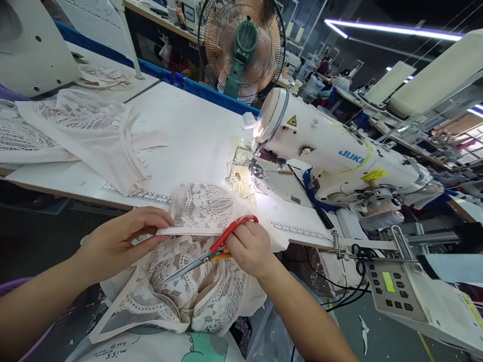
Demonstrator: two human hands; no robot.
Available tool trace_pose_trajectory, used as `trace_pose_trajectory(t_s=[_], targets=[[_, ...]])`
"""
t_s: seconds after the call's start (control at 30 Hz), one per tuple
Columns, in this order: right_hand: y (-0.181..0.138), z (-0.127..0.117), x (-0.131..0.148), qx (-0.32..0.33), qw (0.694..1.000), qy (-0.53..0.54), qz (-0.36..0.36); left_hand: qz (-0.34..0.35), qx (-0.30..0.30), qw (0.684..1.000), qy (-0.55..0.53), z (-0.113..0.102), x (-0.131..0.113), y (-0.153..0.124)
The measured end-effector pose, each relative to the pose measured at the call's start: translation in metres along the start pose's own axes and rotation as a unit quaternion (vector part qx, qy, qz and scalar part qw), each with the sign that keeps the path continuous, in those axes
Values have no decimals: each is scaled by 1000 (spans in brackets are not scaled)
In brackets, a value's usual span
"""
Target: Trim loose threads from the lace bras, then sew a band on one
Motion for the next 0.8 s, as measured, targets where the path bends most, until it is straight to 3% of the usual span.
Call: trace_pose_trajectory(t_s=[0.23,0.47,0.63,0.8], targets=[[-2,-8,5,-23,999,4,-28,64,-15,993,93,-8,-12,3],[1,-11,13,-23,999,11,-37,104,-50,991,65,-14,-18,-1],[6,-17,21,-30,999,22,-37,140,-129,964,187,-21,-27,-19],[5,-15,27,-22,998,41,-47,40,-104,983,148,-21,-24,-28]])
Point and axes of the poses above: each hand's wrist, its own y-axis towards the middle knuckle, its own z-axis out of the palm, x = y × z, the point moved 6 cm from there along y, towards the middle knuckle, and after that the axes turned 12 degrees about y, right-handed, at the moved point
